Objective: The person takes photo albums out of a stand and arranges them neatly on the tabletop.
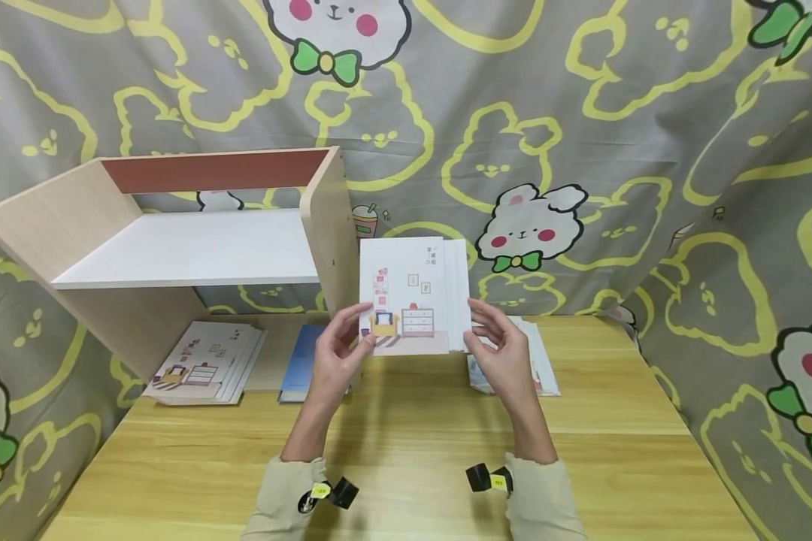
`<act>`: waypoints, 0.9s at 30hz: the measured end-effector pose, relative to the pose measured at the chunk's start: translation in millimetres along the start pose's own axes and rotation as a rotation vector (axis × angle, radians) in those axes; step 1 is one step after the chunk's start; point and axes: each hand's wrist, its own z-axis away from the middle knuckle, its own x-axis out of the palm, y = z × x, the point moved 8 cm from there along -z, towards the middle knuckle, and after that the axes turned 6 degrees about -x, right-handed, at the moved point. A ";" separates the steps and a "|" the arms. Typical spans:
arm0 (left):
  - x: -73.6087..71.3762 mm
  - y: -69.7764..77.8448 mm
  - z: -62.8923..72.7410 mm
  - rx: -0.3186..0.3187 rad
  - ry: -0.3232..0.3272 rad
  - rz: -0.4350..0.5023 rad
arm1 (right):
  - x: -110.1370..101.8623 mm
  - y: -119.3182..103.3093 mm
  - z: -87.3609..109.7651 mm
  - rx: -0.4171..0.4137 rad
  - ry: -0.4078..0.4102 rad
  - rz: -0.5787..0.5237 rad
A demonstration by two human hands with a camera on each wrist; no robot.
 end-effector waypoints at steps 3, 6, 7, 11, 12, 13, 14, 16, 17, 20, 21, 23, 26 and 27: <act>0.8 -1.3 -0.3 -0.004 -0.002 0.003 | -0.3 0.6 0.1 0.003 -0.001 -0.005; 1.6 -2.9 -0.5 -0.013 -0.003 0.004 | -0.6 1.2 0.0 0.007 -0.004 -0.008; 1.8 -3.0 -0.6 -0.015 -0.001 0.004 | -0.7 1.4 -0.1 0.007 -0.005 -0.008; 1.5 -2.7 -0.4 -0.013 0.015 -0.002 | -0.7 2.3 -0.4 0.007 -0.013 -0.006; 1.6 -2.8 -0.3 -0.014 0.019 -0.002 | -0.9 2.5 -0.3 0.007 -0.015 -0.006; 1.3 -2.5 0.0 -0.013 0.023 0.001 | -0.9 2.6 -0.5 0.008 -0.016 -0.008; 1.0 -2.6 0.2 -0.013 0.028 0.003 | -1.0 2.6 -0.6 0.008 -0.017 -0.009; 0.8 -2.3 0.6 -0.014 0.035 0.008 | -1.2 3.0 -0.9 0.007 -0.020 -0.009; 0.7 -2.1 0.7 -0.013 0.037 0.011 | -1.3 3.2 -1.0 0.007 -0.021 -0.010; 1.0 -2.2 0.9 -0.013 0.047 0.011 | -1.3 4.6 -1.1 0.008 -0.028 -0.008; 1.2 -2.4 1.0 -0.015 0.050 0.010 | -1.2 5.2 -1.1 0.009 -0.031 -0.006; 1.5 -3.3 1.0 -0.020 0.057 0.008 | -1.2 6.5 -0.9 0.012 -0.034 -0.004; 2.4 -5.1 1.0 -0.027 0.064 0.001 | -1.4 8.3 -0.6 0.015 -0.037 0.002; 2.6 -5.5 1.1 -0.028 0.067 -0.002 | -1.6 8.9 -0.5 0.018 -0.037 0.003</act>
